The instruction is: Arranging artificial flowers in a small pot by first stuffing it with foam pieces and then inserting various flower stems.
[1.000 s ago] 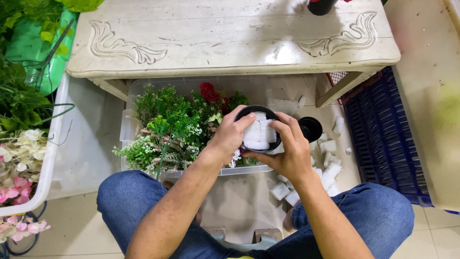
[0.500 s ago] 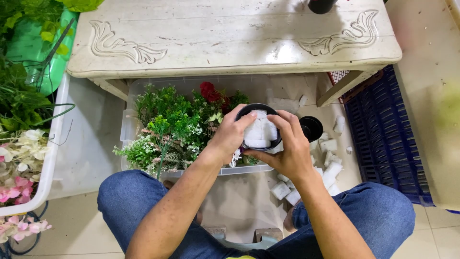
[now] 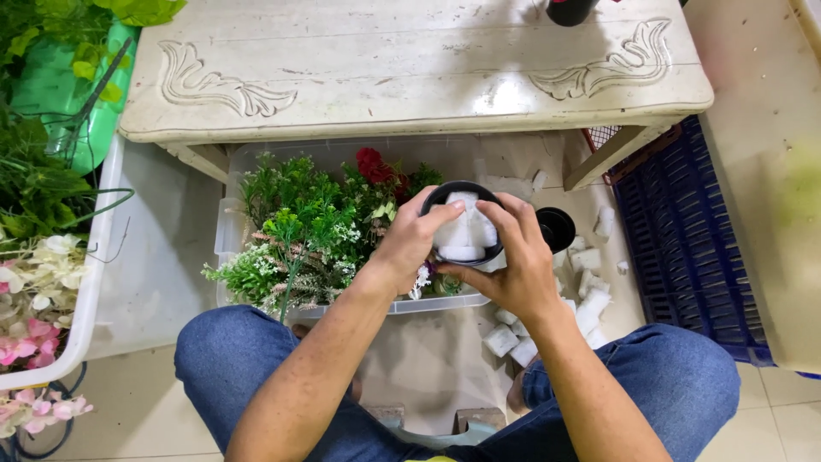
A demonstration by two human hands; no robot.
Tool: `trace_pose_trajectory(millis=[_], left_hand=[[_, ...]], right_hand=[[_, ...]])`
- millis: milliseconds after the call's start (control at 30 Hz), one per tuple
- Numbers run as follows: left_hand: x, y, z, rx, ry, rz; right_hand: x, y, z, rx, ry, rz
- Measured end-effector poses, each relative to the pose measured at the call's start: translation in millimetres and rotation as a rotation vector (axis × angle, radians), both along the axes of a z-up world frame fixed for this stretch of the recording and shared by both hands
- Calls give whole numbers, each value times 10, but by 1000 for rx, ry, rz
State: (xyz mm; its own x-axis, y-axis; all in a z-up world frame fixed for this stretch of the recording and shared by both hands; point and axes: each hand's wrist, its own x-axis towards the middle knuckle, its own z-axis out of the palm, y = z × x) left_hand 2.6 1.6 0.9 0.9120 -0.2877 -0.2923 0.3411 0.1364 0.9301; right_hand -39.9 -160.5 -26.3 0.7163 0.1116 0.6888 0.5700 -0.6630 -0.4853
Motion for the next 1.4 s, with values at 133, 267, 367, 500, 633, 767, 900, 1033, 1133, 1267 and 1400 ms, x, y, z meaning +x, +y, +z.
trace_pose_trajectory(millis=[133, 267, 367, 500, 633, 767, 900, 1033, 1133, 1267, 1400], left_hand=[[-19, 44, 119, -65, -25, -81], [-90, -14, 97, -80, -8, -101], [-96, -120, -46, -104, 49, -26], [-126, -211, -53, -118, 92, 127], [-139, -198, -82, -111, 93, 146], [-84, -148, 3, -166, 106, 78], [-108, -97, 251, -147, 174, 17], [-113, -45, 324, -117, 173, 23], [-45, 10, 286, -67, 140, -6], [62, 55, -90, 65, 70, 42], [18, -3, -213, 106, -67, 138]], right_hand=[[49, -88, -26, 57, -38, -7], [53, -108, -34, 56, -71, -62], [31, -61, -33, 38, -67, -62], [28, -67, -126, -31, -58, -82], [22, -56, -78, -42, -54, -76], [38, -53, 51, 26, -44, -60], [4, -42, 126, 64, -19, -40], [2, -85, 71, 44, -15, -30], [27, -109, 60, 11, -10, -2], [1, -122, 13, -41, 45, 25], [-21, -94, 43, -74, 99, 53]])
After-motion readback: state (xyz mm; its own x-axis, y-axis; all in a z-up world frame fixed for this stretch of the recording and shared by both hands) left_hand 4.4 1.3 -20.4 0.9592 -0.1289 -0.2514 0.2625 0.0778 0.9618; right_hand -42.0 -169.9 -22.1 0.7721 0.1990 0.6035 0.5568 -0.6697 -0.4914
